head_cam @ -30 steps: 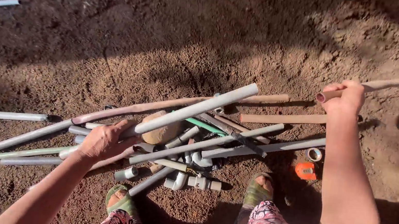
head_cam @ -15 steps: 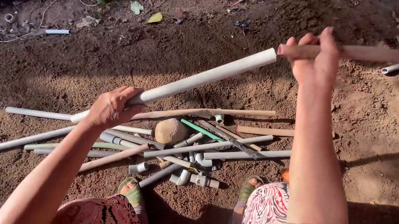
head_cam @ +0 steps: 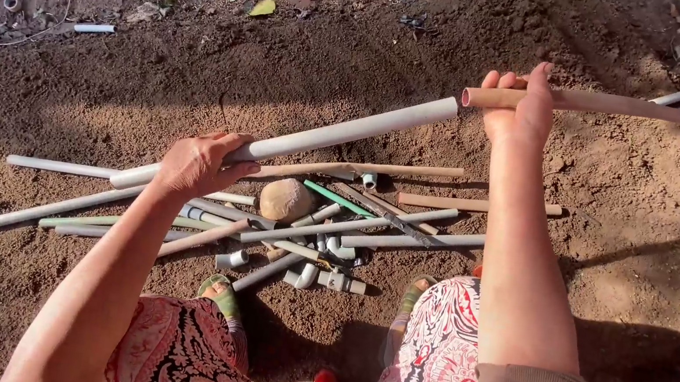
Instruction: The person sits on a small red stool and assembles various PVC pipes and fittings on the ground. They connect a long white pipe to a brown pipe, then attach a green pipe to a fitting, and finally use a hacksaw to cut a pipe.
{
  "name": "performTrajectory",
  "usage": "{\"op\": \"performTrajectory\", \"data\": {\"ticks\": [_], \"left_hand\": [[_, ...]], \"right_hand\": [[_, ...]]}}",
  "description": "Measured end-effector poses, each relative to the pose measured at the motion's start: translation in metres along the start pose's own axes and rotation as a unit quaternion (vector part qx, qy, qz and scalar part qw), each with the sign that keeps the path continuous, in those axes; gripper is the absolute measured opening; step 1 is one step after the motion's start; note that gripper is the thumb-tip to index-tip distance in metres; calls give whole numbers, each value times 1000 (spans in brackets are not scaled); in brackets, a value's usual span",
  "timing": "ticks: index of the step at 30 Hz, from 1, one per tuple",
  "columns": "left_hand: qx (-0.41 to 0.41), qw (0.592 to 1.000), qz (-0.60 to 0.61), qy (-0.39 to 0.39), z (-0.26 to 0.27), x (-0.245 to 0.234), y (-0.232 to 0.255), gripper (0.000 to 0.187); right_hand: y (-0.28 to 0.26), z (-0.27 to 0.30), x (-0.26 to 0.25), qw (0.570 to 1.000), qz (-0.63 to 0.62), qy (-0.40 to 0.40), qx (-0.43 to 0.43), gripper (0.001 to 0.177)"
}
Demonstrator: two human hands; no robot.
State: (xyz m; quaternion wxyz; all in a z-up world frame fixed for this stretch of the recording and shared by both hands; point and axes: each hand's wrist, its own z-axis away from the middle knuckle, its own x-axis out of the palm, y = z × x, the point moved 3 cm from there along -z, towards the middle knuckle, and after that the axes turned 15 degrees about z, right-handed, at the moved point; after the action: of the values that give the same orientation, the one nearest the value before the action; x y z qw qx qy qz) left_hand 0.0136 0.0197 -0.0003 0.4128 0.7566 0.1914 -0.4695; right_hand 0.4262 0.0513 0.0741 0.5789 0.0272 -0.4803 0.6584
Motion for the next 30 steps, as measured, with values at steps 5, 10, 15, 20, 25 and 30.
{"op": "performTrajectory", "data": {"ticks": [5, 10, 15, 20, 25, 30], "left_hand": [[9, 1000, 27, 3, -9, 7, 3, 33], [8, 1000, 16, -5, -11, 13, 6, 35], [-11, 999, 38, -16, -13, 15, 4, 31], [-61, 996, 46, -41, -14, 10, 9, 31], [12, 999, 40, 2, -10, 6, 11, 32], [-22, 998, 57, -15, -9, 6, 11, 22]], "right_hand": [[0, -6, -8, 1000, 26, -6, -11, 23], [-2, -7, -11, 997, 68, -8, -28, 19], [0, -11, -11, 998, 57, -9, -9, 21], [0, -10, -10, 998, 56, -4, -14, 23], [1, -18, -11, 998, 62, -24, -20, 23], [1, -34, -9, 994, 57, -92, -22, 29]]}}
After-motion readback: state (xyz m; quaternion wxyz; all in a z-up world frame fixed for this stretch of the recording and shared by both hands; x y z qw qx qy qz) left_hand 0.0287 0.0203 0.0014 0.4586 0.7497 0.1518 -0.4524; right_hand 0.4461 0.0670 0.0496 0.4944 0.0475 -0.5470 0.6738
